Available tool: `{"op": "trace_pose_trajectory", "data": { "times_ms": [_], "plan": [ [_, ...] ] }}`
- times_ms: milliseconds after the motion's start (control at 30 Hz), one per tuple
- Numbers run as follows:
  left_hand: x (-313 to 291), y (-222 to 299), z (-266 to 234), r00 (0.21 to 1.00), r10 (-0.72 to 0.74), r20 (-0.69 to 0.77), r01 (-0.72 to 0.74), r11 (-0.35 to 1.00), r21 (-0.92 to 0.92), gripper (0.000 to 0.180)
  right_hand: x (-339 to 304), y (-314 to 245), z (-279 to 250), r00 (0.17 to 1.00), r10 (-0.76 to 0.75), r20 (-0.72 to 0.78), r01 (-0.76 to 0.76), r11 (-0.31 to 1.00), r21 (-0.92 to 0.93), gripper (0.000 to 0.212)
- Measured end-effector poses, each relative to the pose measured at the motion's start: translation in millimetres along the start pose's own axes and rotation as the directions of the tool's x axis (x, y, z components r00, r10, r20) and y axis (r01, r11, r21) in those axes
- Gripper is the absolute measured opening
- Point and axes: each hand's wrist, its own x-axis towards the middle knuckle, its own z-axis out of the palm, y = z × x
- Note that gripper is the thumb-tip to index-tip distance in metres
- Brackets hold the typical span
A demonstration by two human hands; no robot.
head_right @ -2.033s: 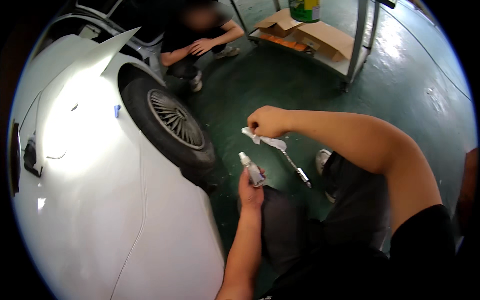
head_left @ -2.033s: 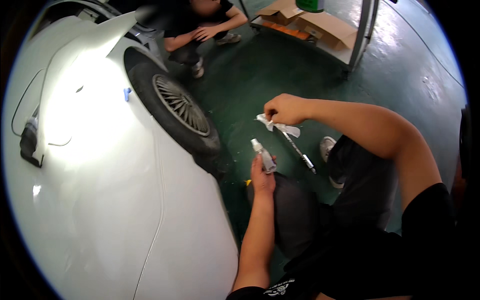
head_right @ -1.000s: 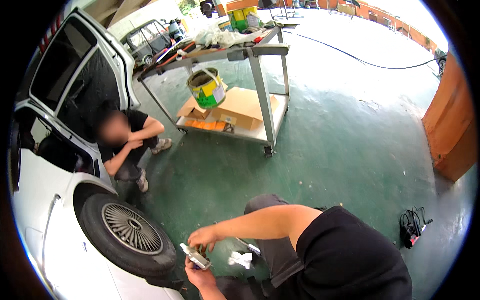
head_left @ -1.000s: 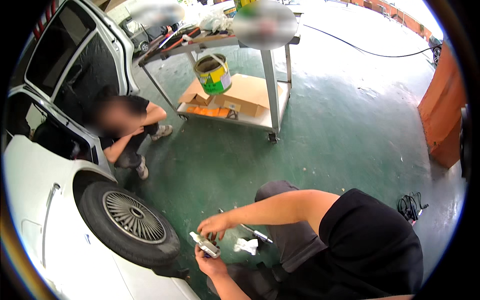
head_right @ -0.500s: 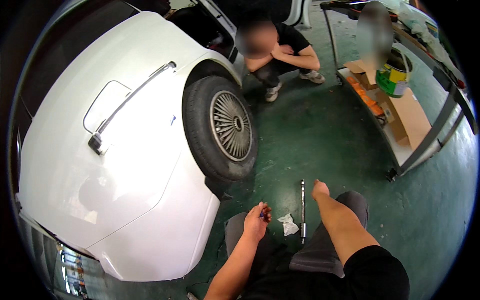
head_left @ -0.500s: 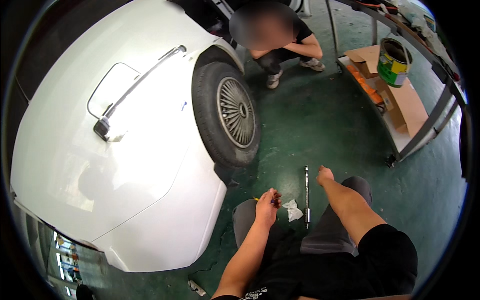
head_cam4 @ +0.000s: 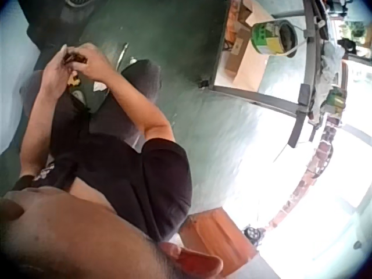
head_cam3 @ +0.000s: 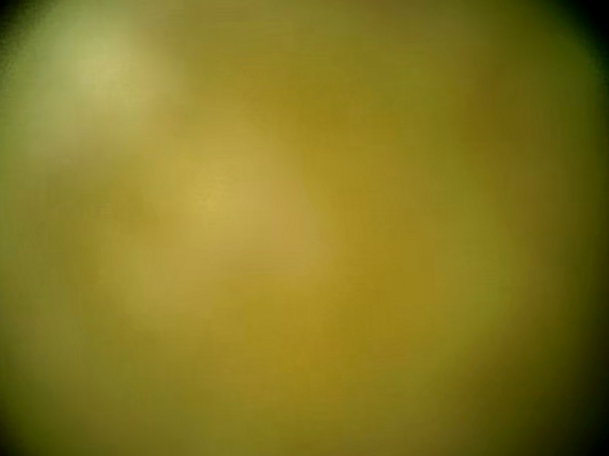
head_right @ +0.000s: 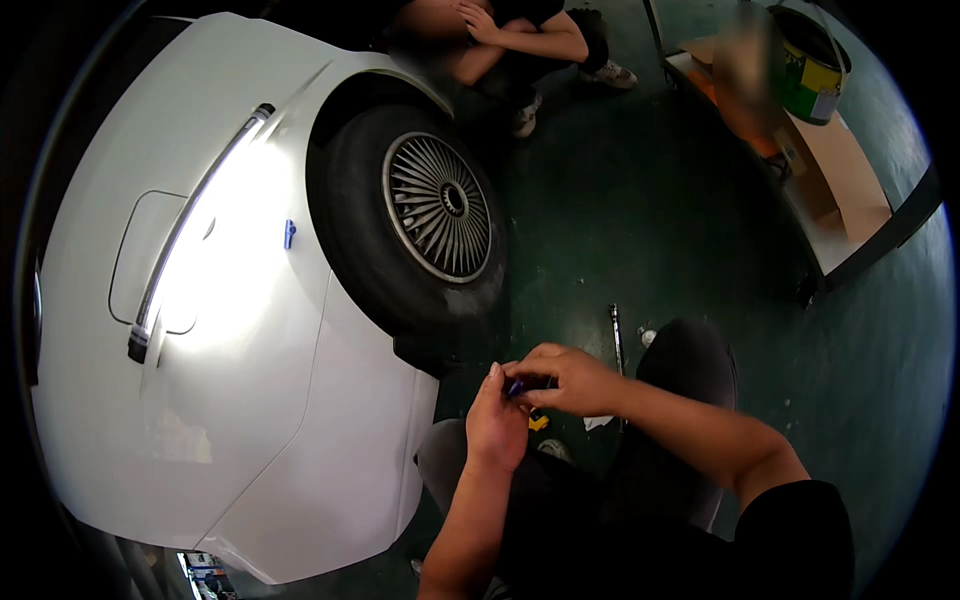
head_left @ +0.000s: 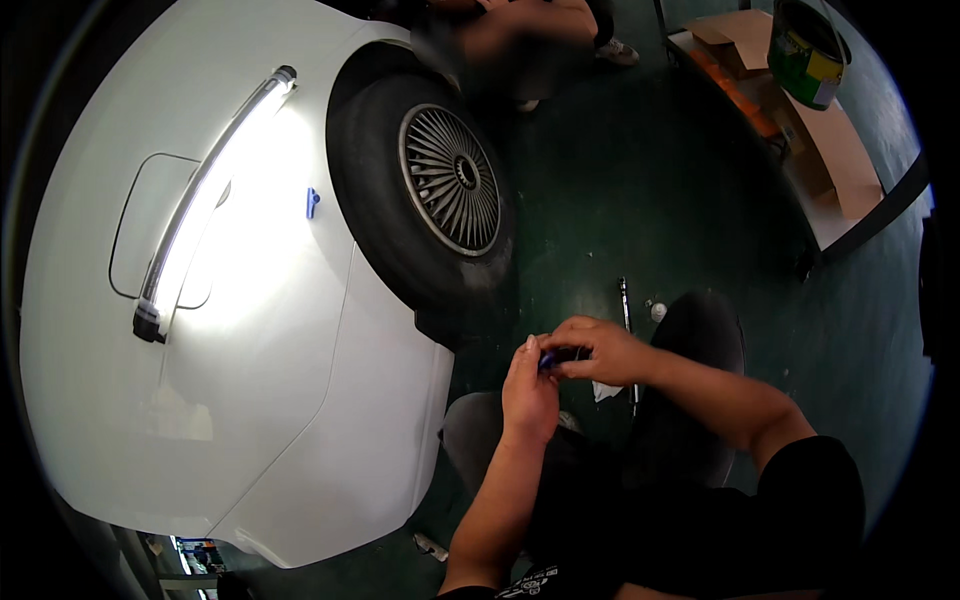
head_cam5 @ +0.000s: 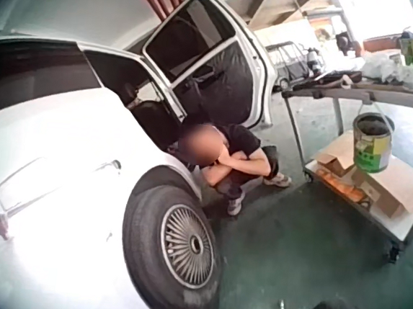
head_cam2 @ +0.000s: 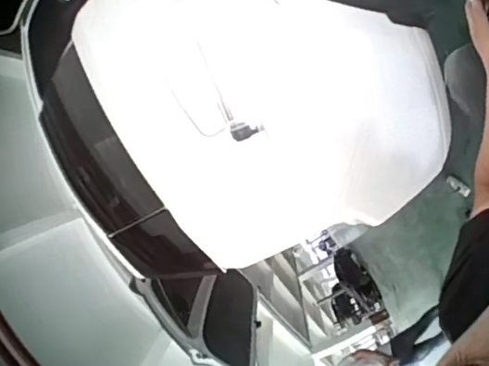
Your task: The person is repairing a scratch on the front fender of a white car. They apply a liquid from a small bottle to the scratch, use a yellow heat gun to warm the area, and then use a ratchet tool to press a blue plastic clip into the scratch. The person repeats this process on multiple spots along the fender.
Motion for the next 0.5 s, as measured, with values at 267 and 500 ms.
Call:
{"op": "trace_pose_trajectory", "data": {
  "times_ms": [267,500],
  "plan": [
    [-22,30,-11,0.994,0.036,-0.104,-0.012,0.974,0.226,0.038,4,-7,9,0.981,-0.122,-0.153,0.101,0.986,-0.135,0.019],
    [-20,120,-42,0.777,0.615,-0.132,-0.397,0.643,0.655,0.025,-47,-147,-203,0.547,-0.235,-0.804,-0.095,0.936,-0.338,0.023]
  ]
}}
